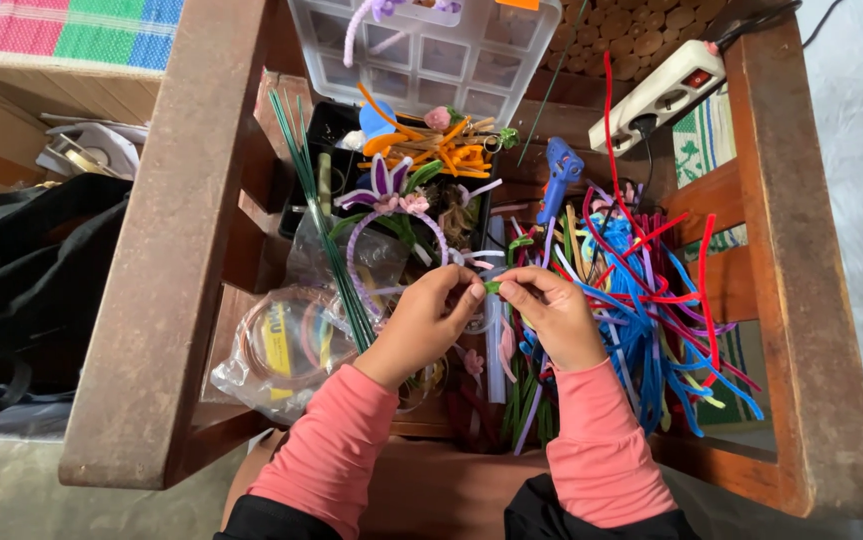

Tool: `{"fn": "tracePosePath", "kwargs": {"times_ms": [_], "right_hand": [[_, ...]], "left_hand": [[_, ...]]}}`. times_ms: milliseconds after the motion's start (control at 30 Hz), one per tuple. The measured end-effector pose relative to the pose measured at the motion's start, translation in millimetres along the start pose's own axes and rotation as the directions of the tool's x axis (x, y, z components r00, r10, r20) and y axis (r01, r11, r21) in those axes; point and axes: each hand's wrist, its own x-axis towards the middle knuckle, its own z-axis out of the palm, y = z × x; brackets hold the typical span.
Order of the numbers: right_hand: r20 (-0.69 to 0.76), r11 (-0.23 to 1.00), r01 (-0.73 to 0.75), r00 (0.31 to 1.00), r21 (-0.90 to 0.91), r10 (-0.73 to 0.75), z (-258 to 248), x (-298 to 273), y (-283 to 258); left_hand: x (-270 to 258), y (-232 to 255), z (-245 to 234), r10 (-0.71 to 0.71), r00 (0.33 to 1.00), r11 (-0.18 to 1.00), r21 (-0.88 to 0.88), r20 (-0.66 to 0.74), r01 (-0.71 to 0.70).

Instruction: Assembling a decorative headband by gluing small pipe cleaner flowers onto a base using a hot glue gun.

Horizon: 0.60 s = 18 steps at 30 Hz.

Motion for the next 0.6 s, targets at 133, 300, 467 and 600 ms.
{"fn": "tracePosePath", "kwargs": {"times_ms": [133,300,467,600], "right_hand": [[-0.024,0.998,-0.043,0.999,0.043,0.044,-4,-3,16],[-0.061,0.973,-0.096,0.992,0.211,0.111,2,-1,16],[-0.067,0.96,-0.099,0.99,0.263,0.121,6,-3,15],[-0.071,0.954,-0.101,0.99,0.281,0.126,2,-1,29]], "left_hand": [[-1,1,3,0.01,1.0,1.0,0.008,-0.015,-0.01],[-1,2,5,-0.002,0.999,1.0,-0.025,-0.035,0.001],[-1,1,8,-0.004,0.999,0.999,-0.042,-0.053,0.002],[0,1,10,0.0,0.999,1.0,-0.03,-0.049,-0.001]]}}
